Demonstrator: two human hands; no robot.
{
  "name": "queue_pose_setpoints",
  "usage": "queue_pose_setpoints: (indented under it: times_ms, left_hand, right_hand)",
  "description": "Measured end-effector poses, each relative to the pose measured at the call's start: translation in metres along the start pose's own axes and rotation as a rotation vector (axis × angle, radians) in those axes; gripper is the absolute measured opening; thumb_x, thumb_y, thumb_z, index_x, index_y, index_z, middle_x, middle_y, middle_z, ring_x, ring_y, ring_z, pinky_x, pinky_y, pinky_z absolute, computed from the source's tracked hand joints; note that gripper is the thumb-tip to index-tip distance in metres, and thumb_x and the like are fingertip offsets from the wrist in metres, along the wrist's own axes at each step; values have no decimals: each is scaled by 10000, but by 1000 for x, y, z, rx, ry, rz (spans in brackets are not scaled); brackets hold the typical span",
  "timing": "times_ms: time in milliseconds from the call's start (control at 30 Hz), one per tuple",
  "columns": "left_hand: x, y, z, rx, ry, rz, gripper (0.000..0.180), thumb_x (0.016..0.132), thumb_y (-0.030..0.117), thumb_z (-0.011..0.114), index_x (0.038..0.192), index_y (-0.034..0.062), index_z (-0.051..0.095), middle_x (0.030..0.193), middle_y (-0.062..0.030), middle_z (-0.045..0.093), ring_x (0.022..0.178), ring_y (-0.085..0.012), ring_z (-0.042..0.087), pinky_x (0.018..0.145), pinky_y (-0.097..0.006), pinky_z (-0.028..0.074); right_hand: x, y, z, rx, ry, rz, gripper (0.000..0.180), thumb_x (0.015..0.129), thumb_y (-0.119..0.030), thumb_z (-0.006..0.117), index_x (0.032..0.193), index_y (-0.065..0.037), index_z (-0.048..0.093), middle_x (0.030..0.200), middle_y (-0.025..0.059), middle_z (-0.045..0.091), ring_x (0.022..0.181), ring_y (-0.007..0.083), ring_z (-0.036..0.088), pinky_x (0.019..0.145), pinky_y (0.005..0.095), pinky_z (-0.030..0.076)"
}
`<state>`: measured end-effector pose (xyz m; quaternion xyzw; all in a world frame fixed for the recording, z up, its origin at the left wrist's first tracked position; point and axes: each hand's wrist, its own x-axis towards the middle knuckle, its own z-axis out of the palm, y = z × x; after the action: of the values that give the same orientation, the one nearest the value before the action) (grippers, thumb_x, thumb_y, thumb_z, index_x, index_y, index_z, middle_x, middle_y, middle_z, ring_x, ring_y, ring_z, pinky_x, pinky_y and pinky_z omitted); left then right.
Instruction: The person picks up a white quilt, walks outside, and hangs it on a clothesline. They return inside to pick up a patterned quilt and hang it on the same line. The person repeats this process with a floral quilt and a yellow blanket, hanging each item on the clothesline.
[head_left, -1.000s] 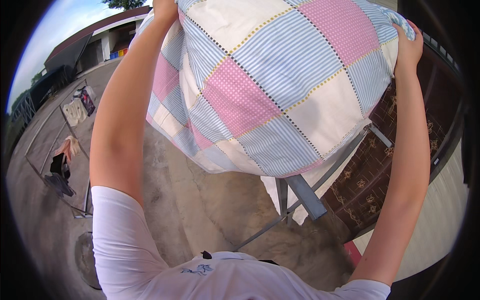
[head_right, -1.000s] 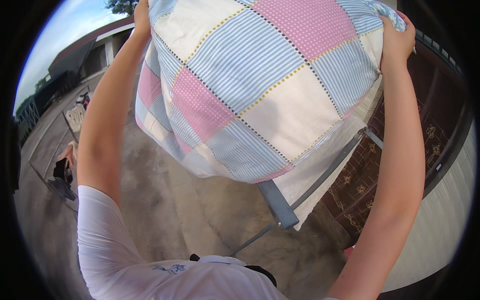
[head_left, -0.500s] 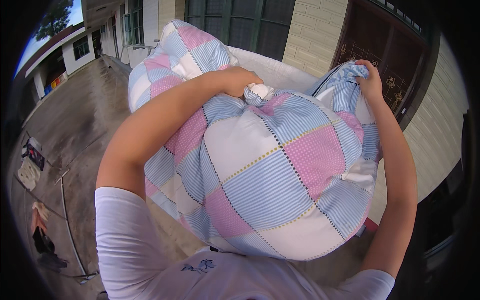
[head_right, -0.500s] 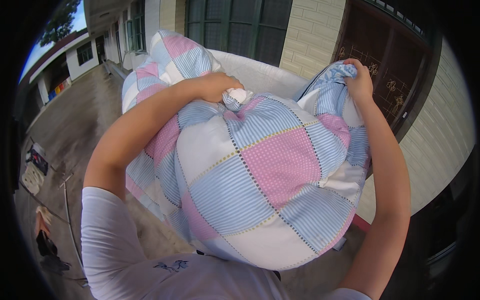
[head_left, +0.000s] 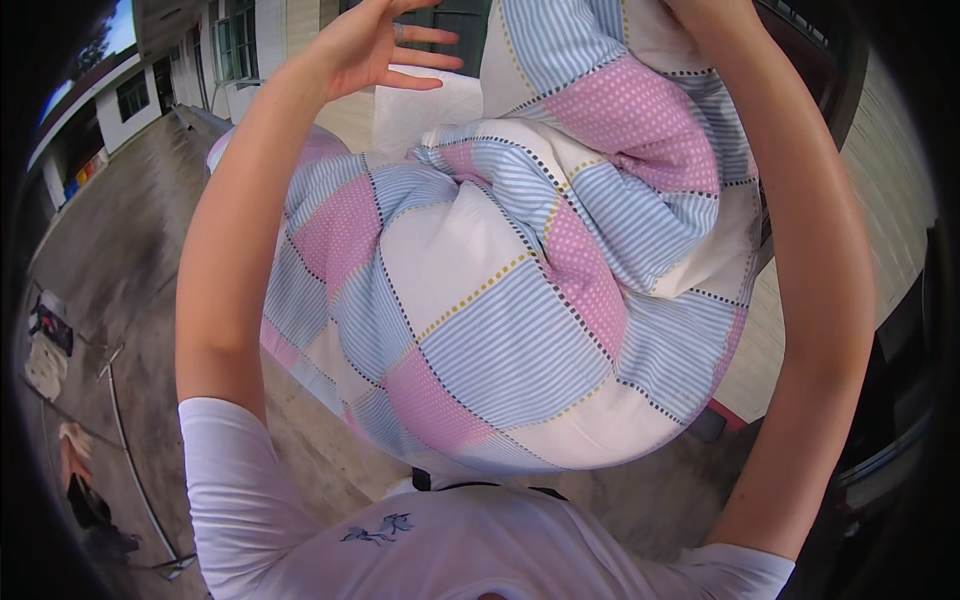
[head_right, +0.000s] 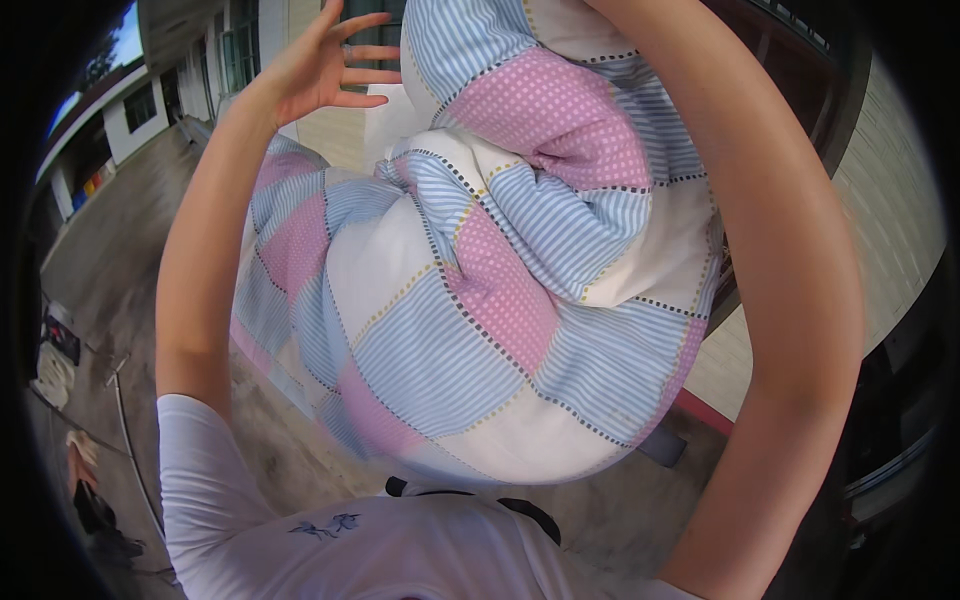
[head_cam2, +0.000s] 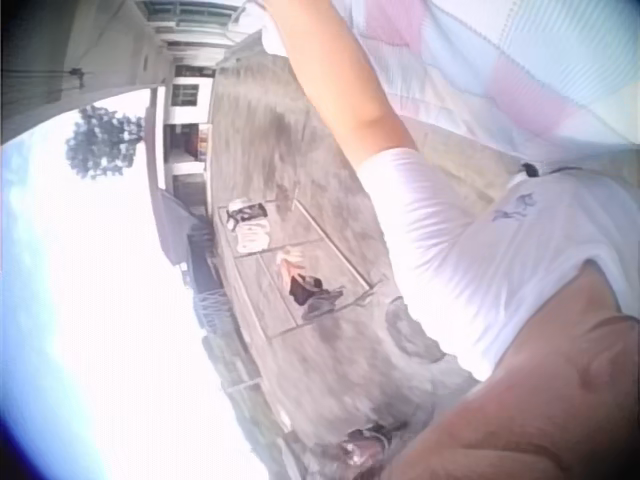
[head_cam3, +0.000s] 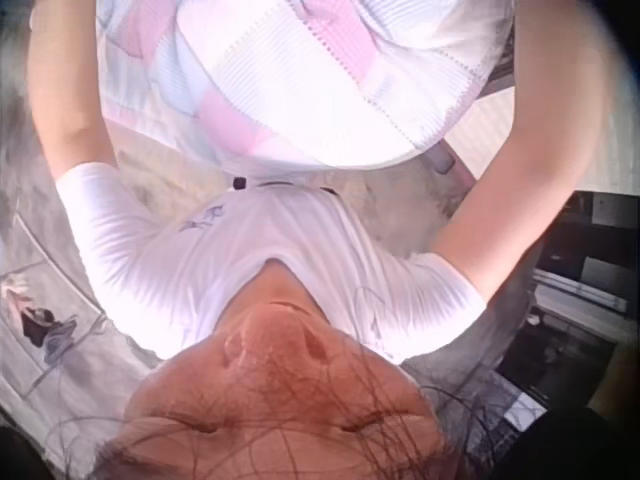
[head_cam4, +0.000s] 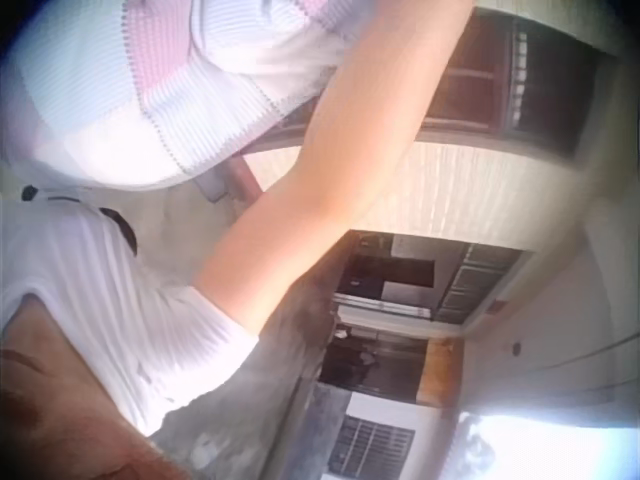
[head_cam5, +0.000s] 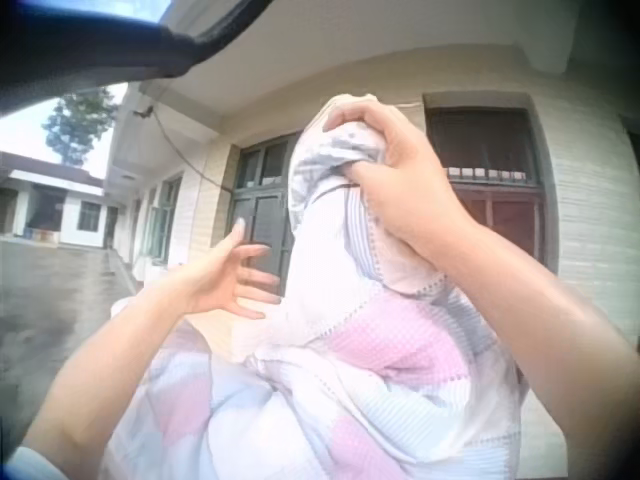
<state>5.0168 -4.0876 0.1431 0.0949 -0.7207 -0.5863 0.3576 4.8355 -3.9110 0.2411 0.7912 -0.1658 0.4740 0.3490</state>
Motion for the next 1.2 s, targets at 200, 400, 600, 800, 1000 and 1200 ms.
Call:
queue_pose_setpoints:
  times_ms: [200, 400, 600, 800, 1000, 1200]
  left_hand:
    - [-98, -8, -12, 113, 262, -150, 717, 942, 543, 560, 1434, 33, 450, 1262, -148, 619, 1107, -205, 608, 987, -314, 492]
    - [-137, -12, 43, -44, 337, -255, 638, 833, 13, 640, 1445, 72, 468, 827, -24, 639, 663, -130, 603, 596, -249, 501]
    - [-169, -4, 75, 359, 510, -29, 760, 768, -112, 507, 1475, 163, 466, 1034, -24, 642, 723, -63, 596, 636, -201, 489]
    - [-168, 56, 45, 218, 623, 538, 503, 862, 50, 536, 1365, 66, 514, 1203, -139, 641, 1026, -259, 614, 931, -348, 468]
    - [-254, 69, -22, 854, 1188, 957, 553, 741, -107, 531, 1268, 42, 602, 1187, -75, 641, 1002, -163, 630, 903, -264, 482]
    - [-406, -55, -13, 1171, 1428, 296, 548, 706, -113, 428, 1194, 51, 616, 1195, -126, 640, 1162, -222, 581, 1016, -295, 398]
  right_hand:
    - [-59, -119, 72, 140, -625, -272, 272, 732, -9, 648, 951, -161, 705, 999, 73, 597, 817, 266, 674, 711, 409, 534]
    - [-109, -162, 14, -143, -806, -548, 199, 811, -121, 614, 998, -121, 684, 1029, 75, 610, 932, 264, 675, 947, 492, 486]
    - [-89, -135, -43, 88, -716, -222, 427, 847, -228, 634, 1257, -106, 631, 1189, 98, 635, 1153, 287, 619, 1108, 550, 360]
    - [-172, -21, -94, 681, -326, 1154, 479, 942, -306, 600, 1367, -90, 554, 1380, 111, 564, 1270, 255, 537, 1107, 437, 365]
    - [-195, -53, -60, 577, -822, 1140, 586, 959, -277, 582, 1480, -66, 416, 1467, 142, 485, 1354, 280, 460, 1123, 385, 355]
    - [-146, -65, 2, 561, -1079, 977, 581, 973, -271, 531, 1521, -169, 367, 1450, 140, 503, 1319, 244, 490, 1066, 377, 414]
